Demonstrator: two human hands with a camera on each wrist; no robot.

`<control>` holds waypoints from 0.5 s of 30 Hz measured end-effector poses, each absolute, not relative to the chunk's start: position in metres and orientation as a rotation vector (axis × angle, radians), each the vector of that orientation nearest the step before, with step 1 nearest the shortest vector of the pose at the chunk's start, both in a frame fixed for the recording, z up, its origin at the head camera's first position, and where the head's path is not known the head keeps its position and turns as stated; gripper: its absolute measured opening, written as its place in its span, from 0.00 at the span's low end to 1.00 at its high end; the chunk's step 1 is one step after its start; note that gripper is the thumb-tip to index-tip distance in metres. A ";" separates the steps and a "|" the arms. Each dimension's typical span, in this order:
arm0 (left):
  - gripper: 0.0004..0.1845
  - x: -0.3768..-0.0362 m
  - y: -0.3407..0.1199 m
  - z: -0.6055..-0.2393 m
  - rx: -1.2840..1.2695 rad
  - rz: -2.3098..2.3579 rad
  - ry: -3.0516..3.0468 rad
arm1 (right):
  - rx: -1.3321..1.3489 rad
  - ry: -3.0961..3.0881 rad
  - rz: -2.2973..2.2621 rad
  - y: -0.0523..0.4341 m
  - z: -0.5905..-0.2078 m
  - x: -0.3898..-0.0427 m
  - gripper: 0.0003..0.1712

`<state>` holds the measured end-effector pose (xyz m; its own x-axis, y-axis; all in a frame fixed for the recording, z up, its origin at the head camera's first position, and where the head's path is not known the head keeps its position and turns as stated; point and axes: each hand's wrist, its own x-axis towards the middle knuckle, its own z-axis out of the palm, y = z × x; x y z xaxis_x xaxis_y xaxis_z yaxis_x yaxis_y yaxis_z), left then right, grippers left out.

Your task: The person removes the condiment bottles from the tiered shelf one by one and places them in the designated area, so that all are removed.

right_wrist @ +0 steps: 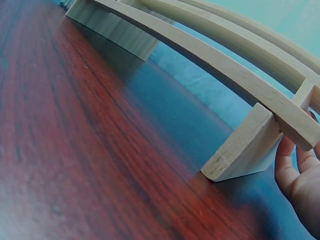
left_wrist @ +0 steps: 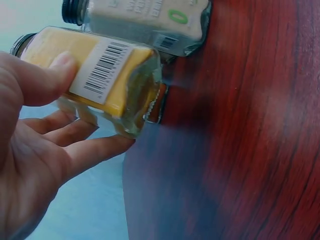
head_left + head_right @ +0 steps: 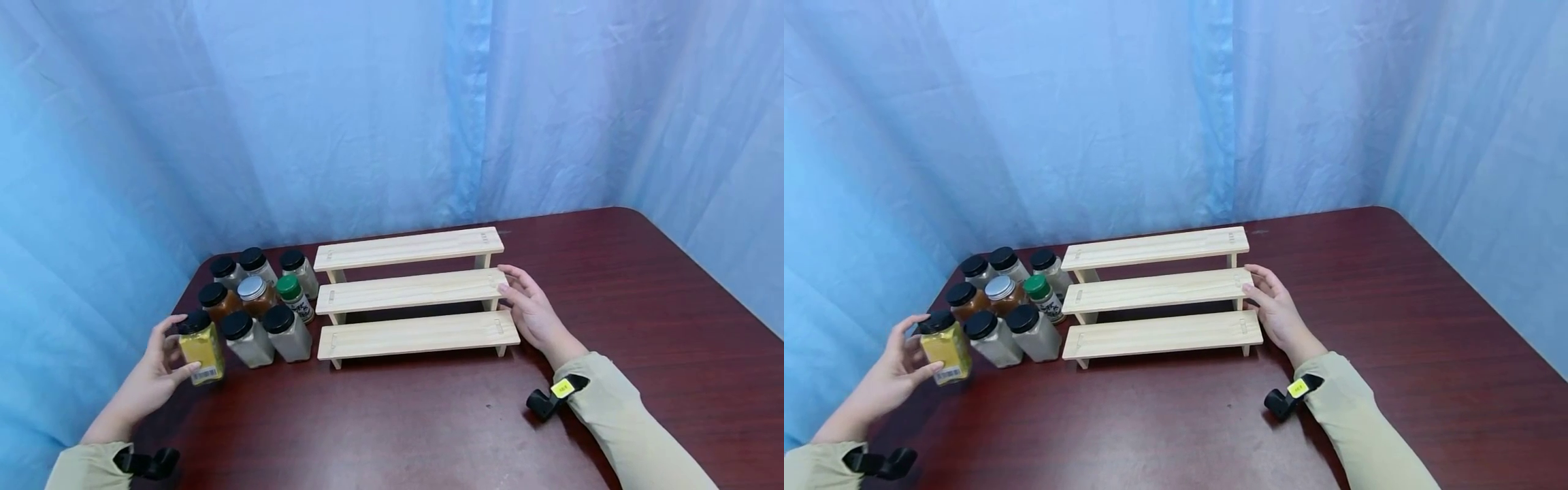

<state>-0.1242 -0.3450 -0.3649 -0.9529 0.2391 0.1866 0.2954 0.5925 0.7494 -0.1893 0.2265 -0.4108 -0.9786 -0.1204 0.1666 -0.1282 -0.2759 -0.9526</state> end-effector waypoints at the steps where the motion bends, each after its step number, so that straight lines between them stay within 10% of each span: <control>1: 0.45 -0.124 -0.344 -0.365 -0.463 -1.309 -2.760 | 0.325 -1.890 2.483 0.226 -0.411 -0.189 0.16; 15: 0.44 -0.129 -0.338 -0.371 -0.472 -1.246 -2.818 | 0.322 -1.870 2.496 0.226 -0.412 -0.190 0.17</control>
<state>-0.1290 -0.3382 -0.3715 -0.9539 0.2637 0.1430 0.2833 0.6347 0.7190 -0.1901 0.2257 -0.4118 -0.9789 -0.1175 0.1673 -0.1276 -0.2882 -0.9490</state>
